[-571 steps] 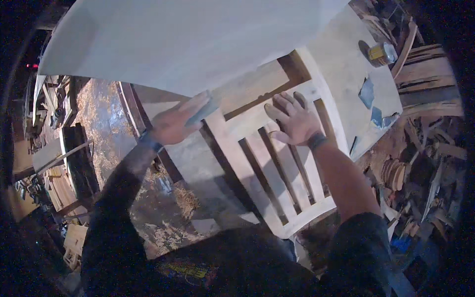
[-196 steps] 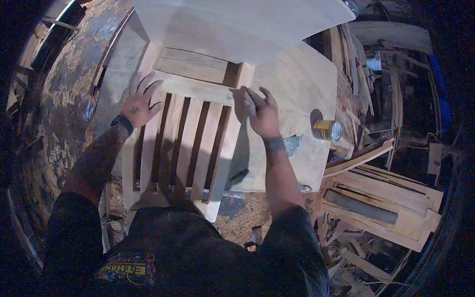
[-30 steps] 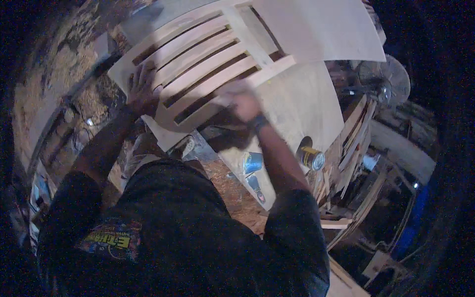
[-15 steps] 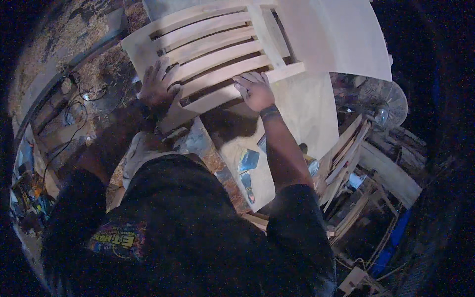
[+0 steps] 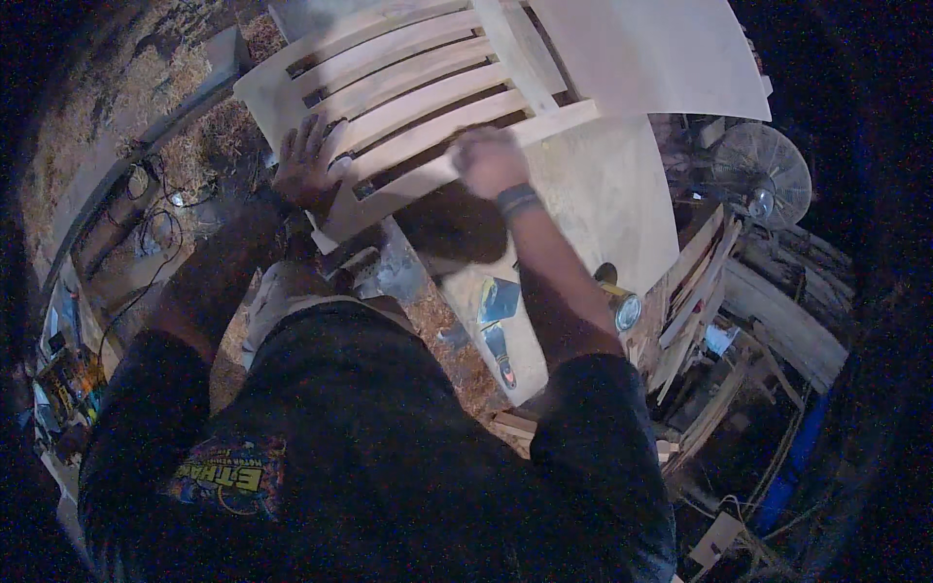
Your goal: The person sands the backrest and slats of a wooden chair using a piece of sandpaper held by hand.
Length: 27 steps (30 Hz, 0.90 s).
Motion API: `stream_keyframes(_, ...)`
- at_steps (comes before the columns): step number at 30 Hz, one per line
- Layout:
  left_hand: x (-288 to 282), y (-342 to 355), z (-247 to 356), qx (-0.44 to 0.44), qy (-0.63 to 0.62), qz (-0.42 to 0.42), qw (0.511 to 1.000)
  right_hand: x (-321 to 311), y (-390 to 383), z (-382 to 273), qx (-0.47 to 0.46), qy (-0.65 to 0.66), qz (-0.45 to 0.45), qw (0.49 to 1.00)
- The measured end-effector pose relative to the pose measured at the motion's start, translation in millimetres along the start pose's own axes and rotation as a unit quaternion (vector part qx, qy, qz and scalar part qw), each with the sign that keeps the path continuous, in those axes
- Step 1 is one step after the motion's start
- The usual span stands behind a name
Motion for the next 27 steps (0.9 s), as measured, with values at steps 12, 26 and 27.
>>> stream_keyframes(12,-2,3,-2,-0.04,-0.049,-0.047,0.997,9,-38,-69,-0.025,0.107,0.052,0.993)
stream_keyframes(26,11,1,-7,-0.014,0.034,-0.147,0.988,27,-39,-121,-0.153,0.237,0.126,0.951)
stream_keyframes(27,8,5,-3,-0.016,0.013,-0.127,0.992,27,-39,-122,-0.194,0.244,0.146,0.939)
Point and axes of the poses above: each hand's wrist, its own y-axis towards the middle knuckle, its own x-axis out of the palm, z = x × y, the point moved 7 cm from there along y, towards the middle knuckle, and after that the axes turned 9 degrees about z, right-handed, at the moved point
